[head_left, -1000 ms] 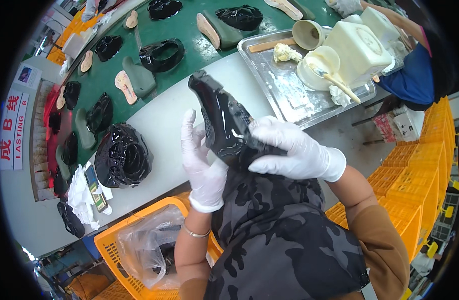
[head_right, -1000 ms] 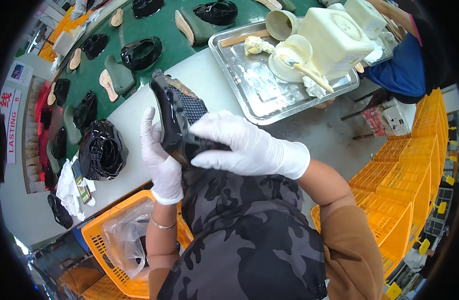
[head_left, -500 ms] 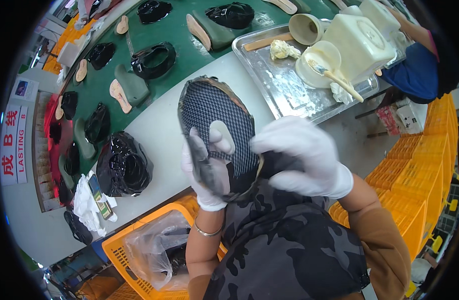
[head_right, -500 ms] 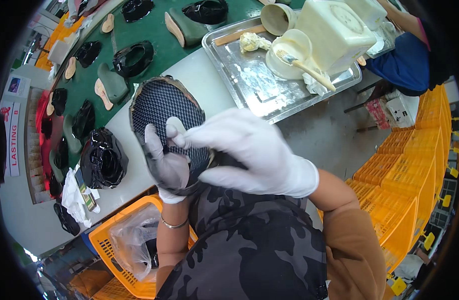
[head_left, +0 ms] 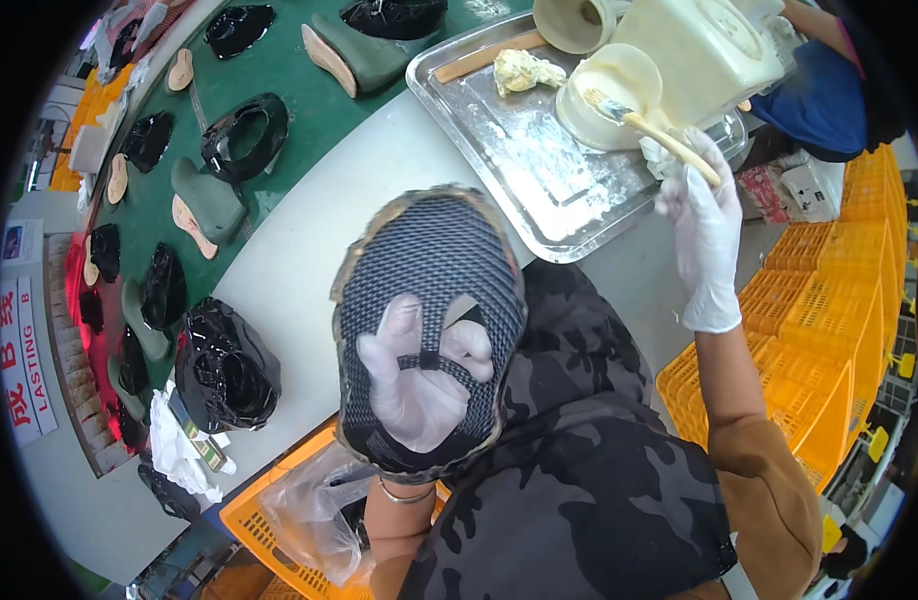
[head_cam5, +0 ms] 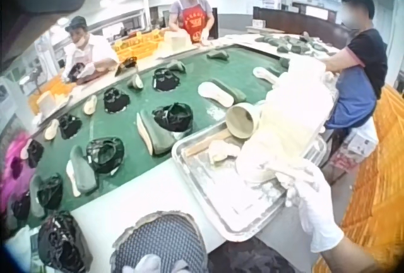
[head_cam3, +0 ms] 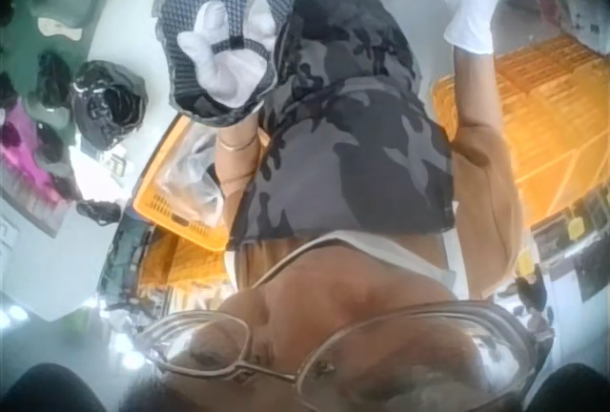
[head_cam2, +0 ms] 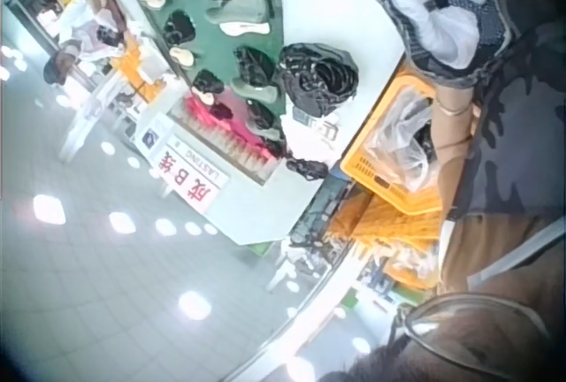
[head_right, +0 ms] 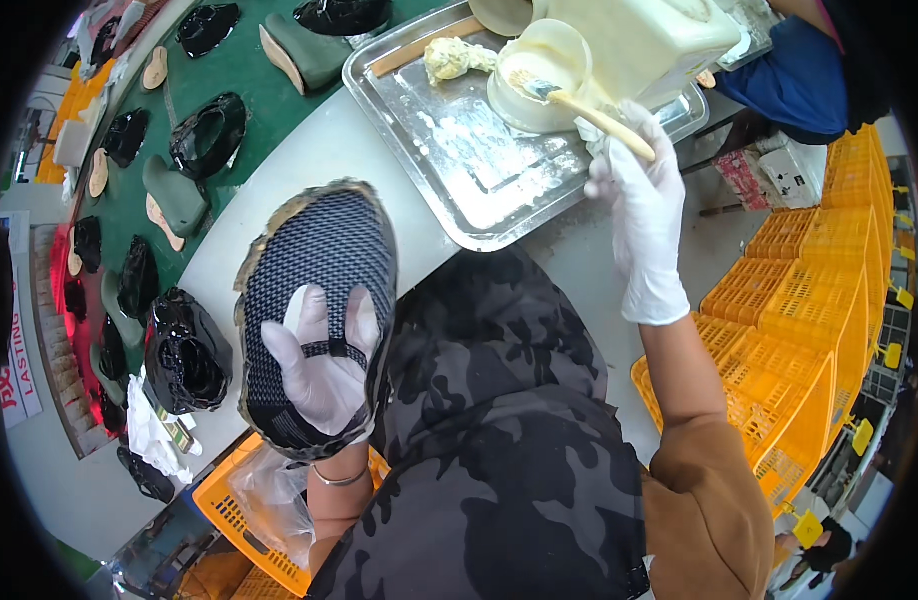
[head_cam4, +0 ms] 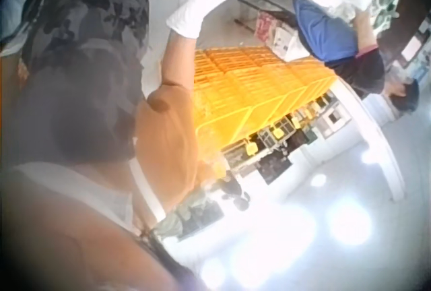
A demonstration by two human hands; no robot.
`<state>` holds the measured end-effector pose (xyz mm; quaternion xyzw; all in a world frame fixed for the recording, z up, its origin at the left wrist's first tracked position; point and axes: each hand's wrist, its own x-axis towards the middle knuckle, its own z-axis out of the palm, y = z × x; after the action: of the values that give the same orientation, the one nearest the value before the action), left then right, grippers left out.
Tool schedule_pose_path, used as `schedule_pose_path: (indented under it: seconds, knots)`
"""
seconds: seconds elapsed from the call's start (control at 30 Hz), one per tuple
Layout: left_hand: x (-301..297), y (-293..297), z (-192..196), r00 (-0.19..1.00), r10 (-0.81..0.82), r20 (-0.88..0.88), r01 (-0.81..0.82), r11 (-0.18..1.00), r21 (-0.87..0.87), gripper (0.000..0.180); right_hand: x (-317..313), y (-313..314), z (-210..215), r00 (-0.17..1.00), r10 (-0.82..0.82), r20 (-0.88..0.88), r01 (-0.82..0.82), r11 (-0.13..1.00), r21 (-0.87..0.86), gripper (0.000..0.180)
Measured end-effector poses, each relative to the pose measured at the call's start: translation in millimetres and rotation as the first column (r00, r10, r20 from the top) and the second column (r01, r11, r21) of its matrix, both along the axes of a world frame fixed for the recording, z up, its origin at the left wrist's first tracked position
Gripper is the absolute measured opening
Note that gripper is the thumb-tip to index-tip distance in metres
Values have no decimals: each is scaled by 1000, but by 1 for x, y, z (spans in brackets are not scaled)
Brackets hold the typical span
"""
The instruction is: The person repeatedly applies a white adhesive to the inner sole of black shoes using a brush. They dip the brush into a container of glue, spread it evenly on the shoe's interior, and then place the shoe on a green workbench. This process is repeated for multiple shoes throughout the video.
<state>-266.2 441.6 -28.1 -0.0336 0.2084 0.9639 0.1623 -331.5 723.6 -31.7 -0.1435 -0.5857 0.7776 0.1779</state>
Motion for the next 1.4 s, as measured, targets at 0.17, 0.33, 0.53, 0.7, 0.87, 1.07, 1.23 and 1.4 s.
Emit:
schedule_pose_path:
  seconds: [0.17,0.33,0.53,0.7,0.87,1.07,1.23,1.4]
  knots:
    - [-9,11,15,946,13,324,-9,1000,-14,45,-23,6,1,993,-2,-118,25,981,195,19]
    - [-20,18,16,887,-19,461,17,1000,8,40,-25,4,22,971,134,-200,-23,879,476,24]
    - [-21,33,15,936,11,352,68,975,-211,58,-39,30,30,910,348,-226,-45,624,780,32]
    - [-35,43,3,922,-234,308,211,972,107,71,-43,32,25,866,439,-239,-121,648,752,35]
    - [-52,53,13,849,-245,467,376,903,-209,60,-43,41,34,829,535,-163,-140,479,867,21]
    - [-65,62,9,766,-435,474,426,895,132,51,-41,45,60,818,529,-226,-189,618,763,39]
    - [-69,81,16,728,-393,561,432,899,70,47,-36,30,73,704,647,-291,-318,655,685,24]
    - [-60,86,-14,808,-307,504,413,904,-111,46,-43,0,70,523,699,-487,-162,643,748,12]
